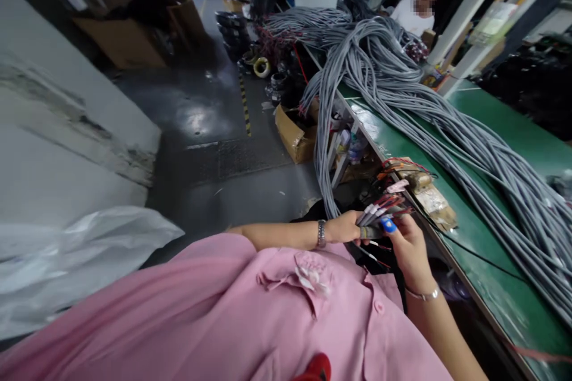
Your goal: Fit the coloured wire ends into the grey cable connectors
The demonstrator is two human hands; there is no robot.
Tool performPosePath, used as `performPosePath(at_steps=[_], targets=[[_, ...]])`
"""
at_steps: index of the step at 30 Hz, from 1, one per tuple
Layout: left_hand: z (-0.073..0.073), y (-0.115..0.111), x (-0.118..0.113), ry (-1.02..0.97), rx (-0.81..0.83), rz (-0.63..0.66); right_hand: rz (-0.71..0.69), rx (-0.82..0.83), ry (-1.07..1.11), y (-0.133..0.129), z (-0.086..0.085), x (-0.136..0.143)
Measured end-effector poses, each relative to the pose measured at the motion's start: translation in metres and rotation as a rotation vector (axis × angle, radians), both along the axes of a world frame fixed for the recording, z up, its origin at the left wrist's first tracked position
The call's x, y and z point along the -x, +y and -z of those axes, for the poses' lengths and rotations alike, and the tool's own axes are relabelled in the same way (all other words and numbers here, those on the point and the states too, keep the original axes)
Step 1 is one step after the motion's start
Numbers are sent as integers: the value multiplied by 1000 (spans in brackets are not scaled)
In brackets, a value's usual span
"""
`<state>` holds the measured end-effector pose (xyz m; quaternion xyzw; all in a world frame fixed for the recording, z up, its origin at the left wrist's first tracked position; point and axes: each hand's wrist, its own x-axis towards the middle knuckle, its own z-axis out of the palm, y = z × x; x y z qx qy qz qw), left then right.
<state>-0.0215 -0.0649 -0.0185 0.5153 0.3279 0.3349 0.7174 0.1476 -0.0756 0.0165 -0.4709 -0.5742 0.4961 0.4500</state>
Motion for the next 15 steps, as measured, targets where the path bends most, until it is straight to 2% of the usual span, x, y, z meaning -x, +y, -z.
performPosePath(at_steps=[5,10,15], targets=[[5,-1,7,52,6,-44,10,-39,53,9,4,17],[6,-2,8,87,2,-40,9,-57,94,3,10,14],[3,1,8,27,-34,-9,155,-76,-27,-3,22,0]])
